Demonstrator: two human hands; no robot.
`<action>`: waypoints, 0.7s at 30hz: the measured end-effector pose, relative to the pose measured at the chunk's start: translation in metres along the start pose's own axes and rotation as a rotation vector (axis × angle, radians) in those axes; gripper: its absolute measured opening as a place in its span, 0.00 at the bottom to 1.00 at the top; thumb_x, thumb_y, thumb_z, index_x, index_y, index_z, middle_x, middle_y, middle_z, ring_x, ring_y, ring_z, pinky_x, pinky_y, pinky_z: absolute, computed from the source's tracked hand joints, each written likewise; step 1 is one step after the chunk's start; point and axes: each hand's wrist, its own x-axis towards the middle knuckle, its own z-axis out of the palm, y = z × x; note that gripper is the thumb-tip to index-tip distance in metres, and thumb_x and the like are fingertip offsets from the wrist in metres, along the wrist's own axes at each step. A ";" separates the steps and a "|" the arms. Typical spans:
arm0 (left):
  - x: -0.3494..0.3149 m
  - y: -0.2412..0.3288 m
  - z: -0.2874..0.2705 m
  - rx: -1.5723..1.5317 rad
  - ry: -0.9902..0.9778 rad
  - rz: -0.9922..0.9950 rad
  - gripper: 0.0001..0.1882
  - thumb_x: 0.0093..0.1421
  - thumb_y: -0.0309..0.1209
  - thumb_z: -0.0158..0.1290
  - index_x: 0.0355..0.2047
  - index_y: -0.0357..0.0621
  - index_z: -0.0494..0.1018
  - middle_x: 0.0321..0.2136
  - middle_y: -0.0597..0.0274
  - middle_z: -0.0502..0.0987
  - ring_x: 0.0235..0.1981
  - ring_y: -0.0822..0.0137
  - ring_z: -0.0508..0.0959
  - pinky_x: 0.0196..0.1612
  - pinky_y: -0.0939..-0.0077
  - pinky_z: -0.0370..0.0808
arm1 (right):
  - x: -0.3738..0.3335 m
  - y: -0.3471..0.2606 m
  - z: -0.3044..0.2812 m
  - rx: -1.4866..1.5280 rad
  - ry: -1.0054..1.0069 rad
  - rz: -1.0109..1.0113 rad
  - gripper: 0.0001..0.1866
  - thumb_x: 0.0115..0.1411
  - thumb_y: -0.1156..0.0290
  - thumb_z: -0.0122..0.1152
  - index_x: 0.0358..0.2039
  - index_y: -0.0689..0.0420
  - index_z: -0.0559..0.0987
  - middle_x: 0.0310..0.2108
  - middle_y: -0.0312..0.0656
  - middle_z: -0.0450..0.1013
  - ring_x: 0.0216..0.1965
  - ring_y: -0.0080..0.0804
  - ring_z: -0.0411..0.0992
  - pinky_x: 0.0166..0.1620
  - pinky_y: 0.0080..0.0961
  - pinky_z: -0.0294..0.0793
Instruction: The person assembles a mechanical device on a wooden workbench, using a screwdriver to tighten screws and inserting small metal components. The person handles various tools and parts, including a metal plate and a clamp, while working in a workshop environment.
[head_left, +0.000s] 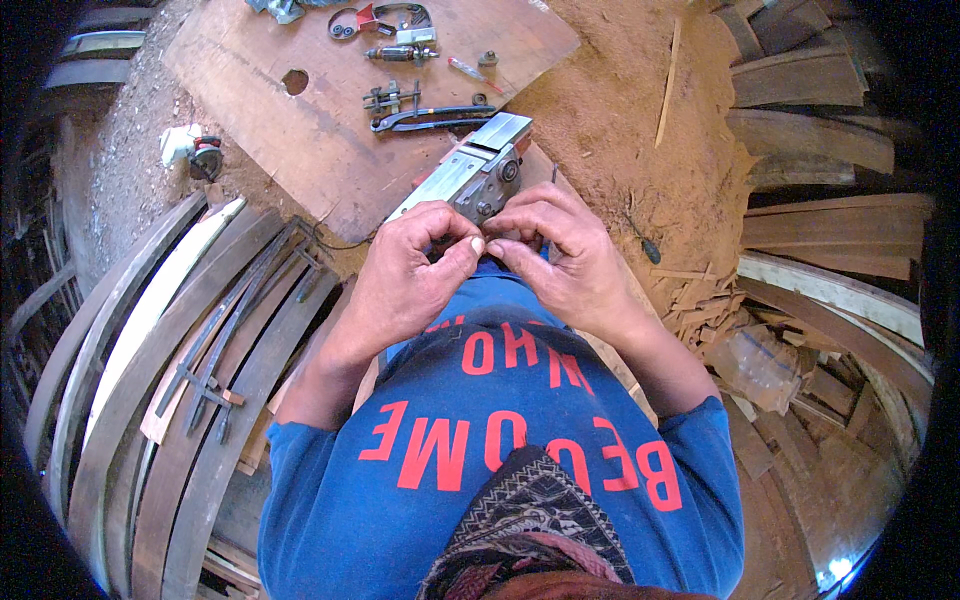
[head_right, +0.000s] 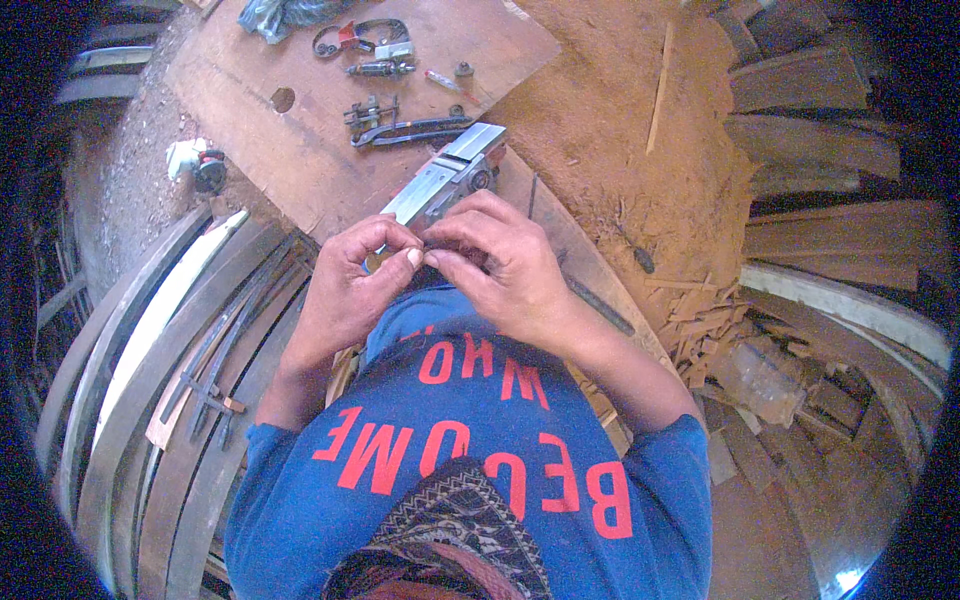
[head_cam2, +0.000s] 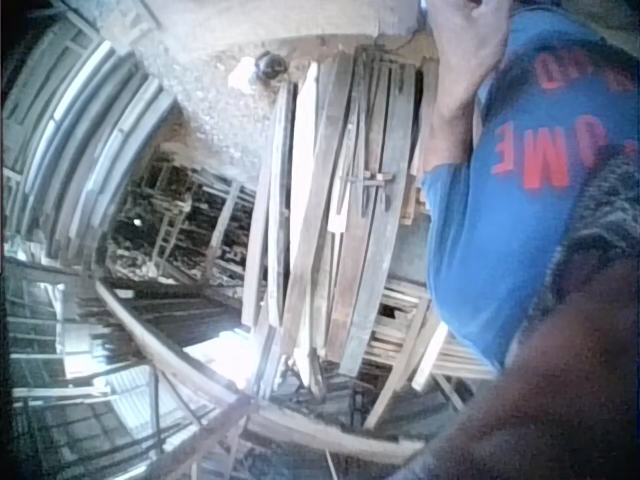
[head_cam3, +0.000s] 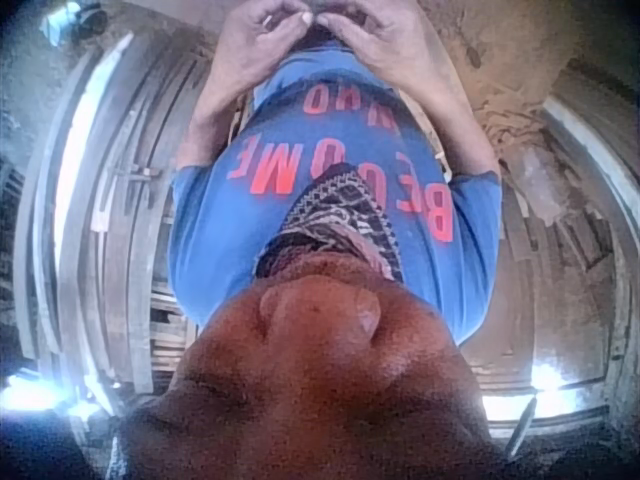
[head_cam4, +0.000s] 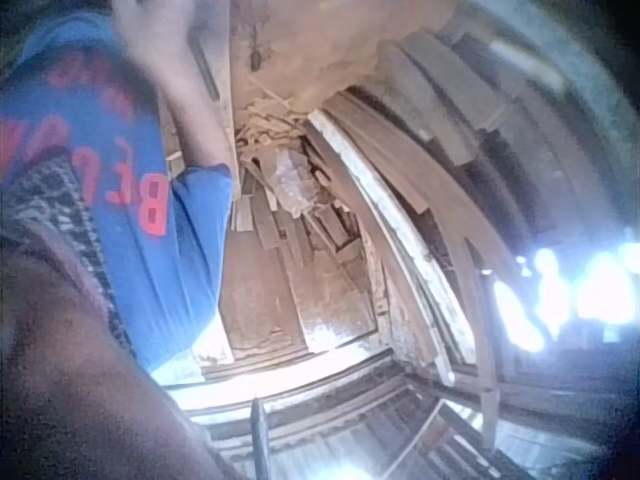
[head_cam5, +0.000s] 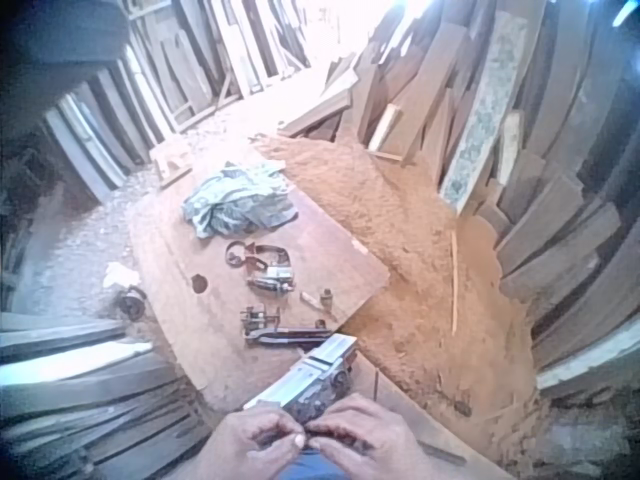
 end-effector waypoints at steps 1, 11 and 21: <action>0.000 0.000 0.000 0.000 -0.002 0.006 0.07 0.63 0.27 0.63 0.33 0.34 0.80 0.30 0.56 0.80 0.35 0.62 0.80 0.42 0.66 0.76 | 0.000 0.001 0.002 -0.032 0.000 -0.044 0.08 0.61 0.78 0.70 0.41 0.62 0.84 0.37 0.47 0.79 0.38 0.40 0.80 0.40 0.32 0.79; 0.003 0.000 0.010 0.527 0.137 0.548 0.06 0.55 0.22 0.64 0.33 0.40 0.79 0.33 0.56 0.80 0.41 0.52 0.82 0.65 0.43 0.73 | -0.008 0.003 0.013 -0.014 -0.015 0.196 0.07 0.68 0.72 0.64 0.38 0.63 0.79 0.34 0.44 0.77 0.37 0.37 0.77 0.41 0.32 0.76; -0.002 -0.033 0.025 -0.119 0.137 -0.166 0.08 0.68 0.30 0.62 0.41 0.37 0.82 0.37 0.64 0.84 0.41 0.68 0.82 0.56 0.64 0.78 | -0.002 0.021 0.007 -0.040 0.102 0.333 0.09 0.69 0.70 0.64 0.41 0.63 0.81 0.35 0.48 0.79 0.36 0.34 0.79 0.39 0.33 0.77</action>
